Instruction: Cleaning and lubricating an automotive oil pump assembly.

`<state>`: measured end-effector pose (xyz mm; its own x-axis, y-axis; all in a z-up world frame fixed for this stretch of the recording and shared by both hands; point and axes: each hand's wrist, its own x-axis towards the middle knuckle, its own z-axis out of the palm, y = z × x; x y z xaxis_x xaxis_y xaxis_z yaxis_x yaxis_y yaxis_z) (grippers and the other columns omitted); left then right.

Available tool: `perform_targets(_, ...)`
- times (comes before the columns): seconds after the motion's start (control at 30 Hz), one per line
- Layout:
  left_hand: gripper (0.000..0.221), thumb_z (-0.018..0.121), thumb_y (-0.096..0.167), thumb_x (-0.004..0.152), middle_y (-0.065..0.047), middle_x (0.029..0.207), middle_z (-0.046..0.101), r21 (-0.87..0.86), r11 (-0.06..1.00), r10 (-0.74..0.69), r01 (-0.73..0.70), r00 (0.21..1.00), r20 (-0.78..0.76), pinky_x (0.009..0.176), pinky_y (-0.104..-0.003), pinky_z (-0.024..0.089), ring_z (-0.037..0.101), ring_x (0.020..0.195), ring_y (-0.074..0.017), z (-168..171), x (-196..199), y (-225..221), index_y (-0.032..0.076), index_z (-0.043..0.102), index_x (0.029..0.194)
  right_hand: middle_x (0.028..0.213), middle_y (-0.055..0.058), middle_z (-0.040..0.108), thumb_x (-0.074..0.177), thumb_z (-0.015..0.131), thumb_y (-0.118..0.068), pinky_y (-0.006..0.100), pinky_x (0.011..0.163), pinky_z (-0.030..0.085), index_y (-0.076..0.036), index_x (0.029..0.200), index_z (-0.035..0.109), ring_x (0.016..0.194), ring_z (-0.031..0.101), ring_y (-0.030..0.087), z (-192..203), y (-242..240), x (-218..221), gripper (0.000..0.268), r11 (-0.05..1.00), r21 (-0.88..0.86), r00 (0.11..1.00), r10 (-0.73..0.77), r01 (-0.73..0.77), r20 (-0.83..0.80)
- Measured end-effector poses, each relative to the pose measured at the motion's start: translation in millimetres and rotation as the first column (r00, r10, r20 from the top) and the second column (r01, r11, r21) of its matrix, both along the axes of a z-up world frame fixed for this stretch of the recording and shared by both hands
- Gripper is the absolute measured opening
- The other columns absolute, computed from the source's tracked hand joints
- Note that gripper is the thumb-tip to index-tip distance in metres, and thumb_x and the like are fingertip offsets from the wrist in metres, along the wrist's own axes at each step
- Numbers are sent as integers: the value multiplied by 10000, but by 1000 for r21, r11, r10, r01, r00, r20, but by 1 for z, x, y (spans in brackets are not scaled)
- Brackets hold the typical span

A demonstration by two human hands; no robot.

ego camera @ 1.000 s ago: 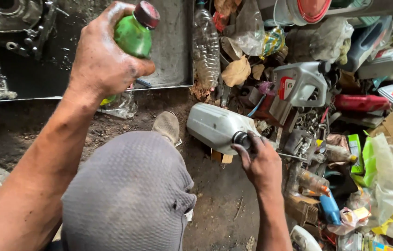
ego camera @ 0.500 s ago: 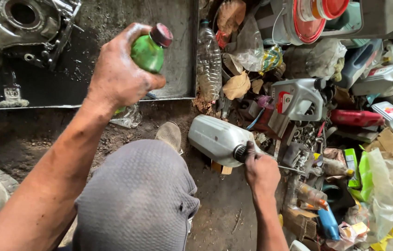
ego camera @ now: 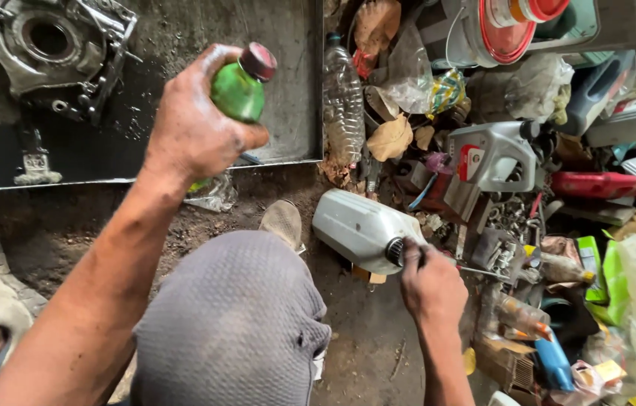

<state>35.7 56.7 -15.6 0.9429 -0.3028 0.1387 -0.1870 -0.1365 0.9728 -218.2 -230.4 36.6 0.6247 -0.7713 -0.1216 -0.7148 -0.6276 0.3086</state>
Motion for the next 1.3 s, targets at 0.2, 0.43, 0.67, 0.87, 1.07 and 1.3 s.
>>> perform_targets(0.2,619,840,113,629,-39,1048,716,-11,1000,-16,16,1000,-5,873,-334,567,696,941,-172,0,-2,-2,128,645,1216,1064,225,727,850,551,-696,516,740,576,-127,1298,662,909,724,442,-11,-2,-4,733,972,30,969,232,-235,85)
perform_targets(0.43,608,829,118,645,-24,1031,710,-36,999,-14,13,1000,-20,865,-334,572,690,927,-165,2,-1,-3,130,642,1224,1094,212,724,1005,514,-646,512,816,562,-115,1193,706,987,712,430,-10,-12,-16,595,998,18,996,64,-65,58)
perform_targets(0.67,611,833,128,656,-27,1047,715,-52,999,-11,11,1000,-3,874,-341,569,690,938,-173,-5,-2,-5,123,640,1236,1043,186,729,1006,485,-556,513,825,563,-147,1190,690,953,709,430,-23,-4,-8,494,992,-24,988,129,-127,87)
perform_targets(0.87,615,828,129,658,-36,1079,715,-43,999,-27,26,999,-29,897,-342,580,708,968,-183,-1,-2,-7,143,631,1240,1140,214,697,918,633,-493,508,805,560,-160,1289,648,967,702,422,-10,-7,-15,499,985,86,988,147,-151,51)
perform_targets(1.07,619,842,144,649,-38,1081,716,-36,999,-28,28,1000,-14,912,-356,567,697,994,-191,-8,-1,-12,148,633,1232,924,242,729,912,628,-481,534,718,552,-108,1215,653,853,698,465,-9,6,-8,482,945,109,921,269,-309,283)
perform_targets(1.3,608,812,146,645,-28,1058,709,-24,999,-29,28,999,-41,894,-340,566,691,958,-173,-4,-7,-10,146,642,1228,843,260,721,975,531,-625,549,737,558,-46,1012,675,830,708,473,-20,11,5,598,992,-51,992,120,-118,45)
